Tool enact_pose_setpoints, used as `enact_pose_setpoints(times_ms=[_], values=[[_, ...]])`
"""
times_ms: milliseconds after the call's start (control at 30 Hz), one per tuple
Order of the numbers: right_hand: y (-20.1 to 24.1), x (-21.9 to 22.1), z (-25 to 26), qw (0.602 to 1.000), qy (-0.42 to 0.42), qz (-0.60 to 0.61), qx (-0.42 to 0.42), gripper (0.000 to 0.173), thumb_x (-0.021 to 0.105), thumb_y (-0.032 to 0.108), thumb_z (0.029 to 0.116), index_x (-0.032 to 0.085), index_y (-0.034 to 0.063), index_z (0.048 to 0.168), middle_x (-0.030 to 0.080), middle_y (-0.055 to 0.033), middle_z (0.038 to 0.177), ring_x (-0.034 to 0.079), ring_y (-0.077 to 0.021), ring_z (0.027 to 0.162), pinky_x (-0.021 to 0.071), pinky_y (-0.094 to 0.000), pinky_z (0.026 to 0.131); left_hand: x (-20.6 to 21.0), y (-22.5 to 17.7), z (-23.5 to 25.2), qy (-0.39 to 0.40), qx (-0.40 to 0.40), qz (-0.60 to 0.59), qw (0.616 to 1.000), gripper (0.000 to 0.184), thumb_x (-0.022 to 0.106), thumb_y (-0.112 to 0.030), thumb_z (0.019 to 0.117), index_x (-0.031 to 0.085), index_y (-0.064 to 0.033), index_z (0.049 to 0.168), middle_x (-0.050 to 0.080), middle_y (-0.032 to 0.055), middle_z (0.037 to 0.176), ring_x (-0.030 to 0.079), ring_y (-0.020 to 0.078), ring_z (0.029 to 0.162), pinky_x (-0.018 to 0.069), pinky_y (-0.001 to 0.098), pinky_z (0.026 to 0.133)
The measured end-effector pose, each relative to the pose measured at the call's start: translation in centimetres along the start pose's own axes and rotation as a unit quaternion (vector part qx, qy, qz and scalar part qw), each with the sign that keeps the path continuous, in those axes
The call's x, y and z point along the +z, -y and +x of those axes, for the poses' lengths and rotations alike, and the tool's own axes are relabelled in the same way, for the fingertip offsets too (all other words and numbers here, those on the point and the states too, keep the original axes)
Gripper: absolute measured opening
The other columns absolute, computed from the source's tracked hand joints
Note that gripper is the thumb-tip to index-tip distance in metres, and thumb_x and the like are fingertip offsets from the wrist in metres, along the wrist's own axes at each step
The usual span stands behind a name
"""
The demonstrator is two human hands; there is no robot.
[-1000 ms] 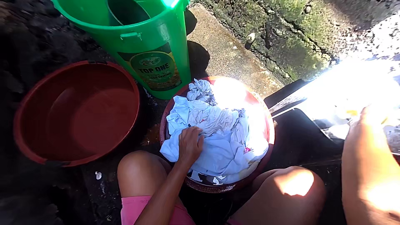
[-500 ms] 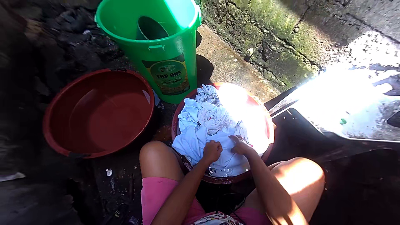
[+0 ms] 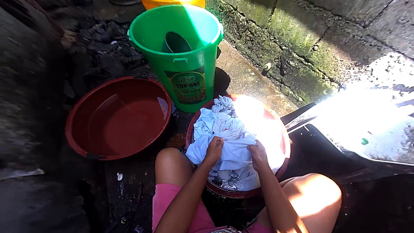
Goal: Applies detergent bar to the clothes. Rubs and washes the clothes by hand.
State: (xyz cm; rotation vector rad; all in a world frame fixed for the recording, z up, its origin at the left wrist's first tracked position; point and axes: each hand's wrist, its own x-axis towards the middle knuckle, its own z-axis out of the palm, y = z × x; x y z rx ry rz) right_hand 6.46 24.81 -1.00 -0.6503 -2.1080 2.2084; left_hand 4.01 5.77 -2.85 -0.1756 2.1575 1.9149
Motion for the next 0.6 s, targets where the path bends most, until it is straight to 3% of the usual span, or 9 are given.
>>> enact_pose_setpoints(times_ms=[67,133,233,333,367,433,533,567,600], values=[[-0.4,2.5,-1.8,0.998,0.0,-0.025,-0.064,0.016,0.058,-0.001,0.0958,0.061,-0.0067,0.111,0.065,-0.0142,0.1,0.063,-0.0145,0.092,0.0539,-0.0323,0.084,0.9,0.2,-0.3,-0.032,-0.03,-0.022,0.999,0.029,0.043,-0.018,0.1108,0.059,0.0041,0.121,0.064,0.0189,0.106,0.061,0.024,0.098,0.0497,0.0435,0.091],[-1.4,5.5,-4.8,0.972,0.027,-0.139,-0.186,0.025,0.065,0.009,0.0923,0.07,-0.0123,0.105,0.065,-0.0276,0.117,0.061,-0.0313,0.114,0.0491,-0.0444,0.102,1.8,-0.8,-1.1,-0.055,-0.09,-0.052,0.993,0.037,0.037,-0.022,0.1129,0.059,0.0076,0.121,0.063,0.0217,0.113,0.06,0.024,0.104,0.0483,0.0407,0.094],[-3.5,8.9,-6.7,0.91,-0.008,-0.271,-0.315,0.029,0.065,0.023,0.0891,0.074,-0.0038,0.085,0.07,-0.0245,0.096,0.069,-0.0394,0.096,0.0556,-0.0525,0.083,1.8,-4.9,-3.4,0.004,-0.227,-0.077,0.971,0.043,0.026,-0.015,0.1143,0.046,0.0084,0.144,0.054,0.0217,0.144,0.053,0.0213,0.128,0.0387,0.0335,0.111],[-2.4,5.6,-1.3,0.952,-0.003,-0.284,-0.114,0.028,0.061,0.015,0.0978,0.073,-0.0095,0.104,0.072,-0.0269,0.106,0.068,-0.039,0.107,0.0487,-0.0568,0.099,5.2,-1.7,-4.0,-0.023,-0.214,-0.157,0.964,0.045,0.036,-0.031,0.1131,0.056,0.0044,0.134,0.059,0.022,0.133,0.057,0.0282,0.123,0.0469,0.0457,0.104],[-2.5,4.8,0.1,0.954,-0.01,-0.293,-0.069,0.028,0.06,0.015,0.0984,0.072,-0.0087,0.105,0.072,-0.0276,0.106,0.068,-0.0396,0.107,0.0472,-0.0581,0.099,5.4,-1.5,-3.9,-0.011,-0.222,-0.158,0.962,0.05,0.039,-0.037,0.1122,0.056,0.0038,0.136,0.057,0.0229,0.138,0.055,0.0307,0.13,0.0434,0.0497,0.109],[-2.5,6.1,-1.3,0.953,-0.015,-0.294,-0.076,0.029,0.06,0.016,0.0997,0.072,-0.0102,0.103,0.071,-0.0288,0.103,0.068,-0.0416,0.104,0.0485,-0.0594,0.096,4.9,-0.6,-3.1,-0.023,-0.197,-0.15,0.969,0.049,0.038,-0.035,0.1126,0.058,0.0042,0.134,0.06,0.0219,0.135,0.057,0.0282,0.125,0.0445,0.0465,0.107],[-3.4,10.3,-6.5,0.896,-0.018,-0.341,-0.285,0.026,0.064,0.019,0.0909,0.072,-0.0033,0.081,0.071,-0.019,0.082,0.073,-0.0349,0.08,0.0583,-0.0522,0.069,3.9,8.7,2.5,-0.096,0.047,0.028,0.994,0.04,0.037,-0.015,0.1116,0.055,0.0172,0.126,0.064,0.0278,0.117,0.063,0.0195,0.106,0.0498,0.0205,0.091],[-3.9,10.4,-6.4,0.883,-0.028,-0.349,-0.313,0.025,0.064,0.019,0.0889,0.071,-0.0016,0.076,0.07,-0.0176,0.078,0.073,-0.0342,0.076,0.0579,-0.0508,0.065,3.0,8.8,3.6,-0.042,-0.018,0.163,0.986,0.043,0.034,-0.014,0.1121,0.048,0.0165,0.138,0.059,0.0284,0.135,0.058,0.0191,0.125,0.0418,0.0214,0.106],[-4.0,9.5,-5.3,0.89,-0.026,-0.353,-0.288,0.027,0.063,0.018,0.0909,0.072,-0.0042,0.079,0.072,-0.0206,0.083,0.073,-0.0372,0.081,0.058,-0.0541,0.07,2.1,6.3,4.6,0.083,-0.141,0.325,0.931,0.049,0.027,-0.017,0.113,0.032,0.0091,0.154,0.042,0.021,0.158,0.039,0.0159,0.148,0.0273,0.0266,0.122]])
